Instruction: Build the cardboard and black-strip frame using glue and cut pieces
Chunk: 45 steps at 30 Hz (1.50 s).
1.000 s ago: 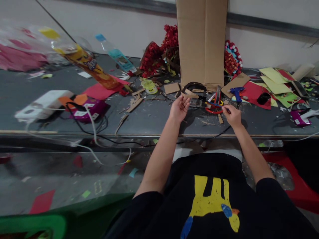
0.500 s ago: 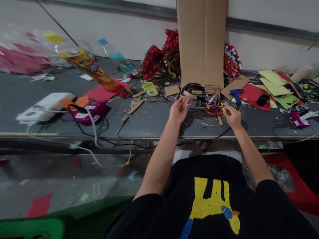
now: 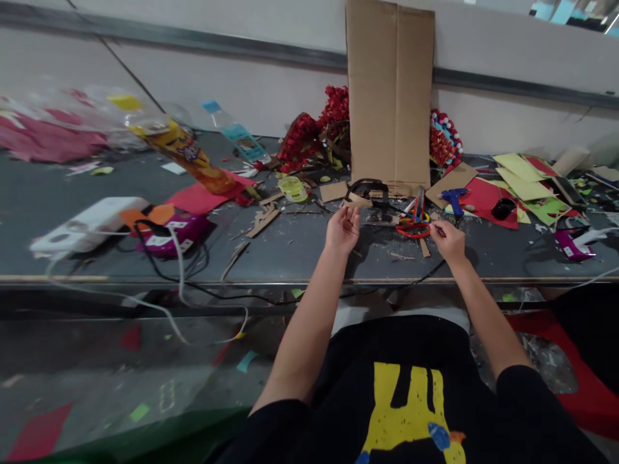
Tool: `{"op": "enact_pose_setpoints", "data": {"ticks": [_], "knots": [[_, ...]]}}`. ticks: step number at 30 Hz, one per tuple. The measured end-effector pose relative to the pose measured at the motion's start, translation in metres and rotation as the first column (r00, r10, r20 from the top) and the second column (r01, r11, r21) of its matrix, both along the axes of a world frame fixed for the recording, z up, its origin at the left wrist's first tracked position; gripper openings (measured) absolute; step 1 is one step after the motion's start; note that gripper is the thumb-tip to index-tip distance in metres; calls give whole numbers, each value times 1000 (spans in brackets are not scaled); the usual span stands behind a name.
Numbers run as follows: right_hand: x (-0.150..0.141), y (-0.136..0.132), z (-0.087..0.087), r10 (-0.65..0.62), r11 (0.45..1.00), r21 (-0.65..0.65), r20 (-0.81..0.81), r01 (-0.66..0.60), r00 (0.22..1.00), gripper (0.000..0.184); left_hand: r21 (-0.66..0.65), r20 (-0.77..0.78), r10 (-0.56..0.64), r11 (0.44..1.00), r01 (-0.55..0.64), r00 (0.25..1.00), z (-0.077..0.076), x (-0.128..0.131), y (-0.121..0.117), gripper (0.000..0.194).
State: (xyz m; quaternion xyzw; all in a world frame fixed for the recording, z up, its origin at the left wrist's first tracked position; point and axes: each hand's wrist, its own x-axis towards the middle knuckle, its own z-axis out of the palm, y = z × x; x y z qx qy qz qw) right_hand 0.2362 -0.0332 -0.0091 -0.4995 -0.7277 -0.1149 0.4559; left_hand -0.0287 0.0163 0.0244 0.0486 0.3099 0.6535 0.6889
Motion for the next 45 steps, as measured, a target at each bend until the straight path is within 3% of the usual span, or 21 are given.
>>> {"op": "enact_pose_setpoints", "data": {"ticks": [18,34,45], "knots": [[-1,-2,3,41,999,-35,43,-39,998,32,1,-175,-85,996,86,981,2,8,-3,19],[0,1,3,32,999,-44,32,-31,999,30,11,-53,-54,998,55,997,0,1,0,28],[1,2,2,-2,1000,-26,0,2,1000,32,28,-56,-24,999,26,998,-5,-1,3,22]]}}
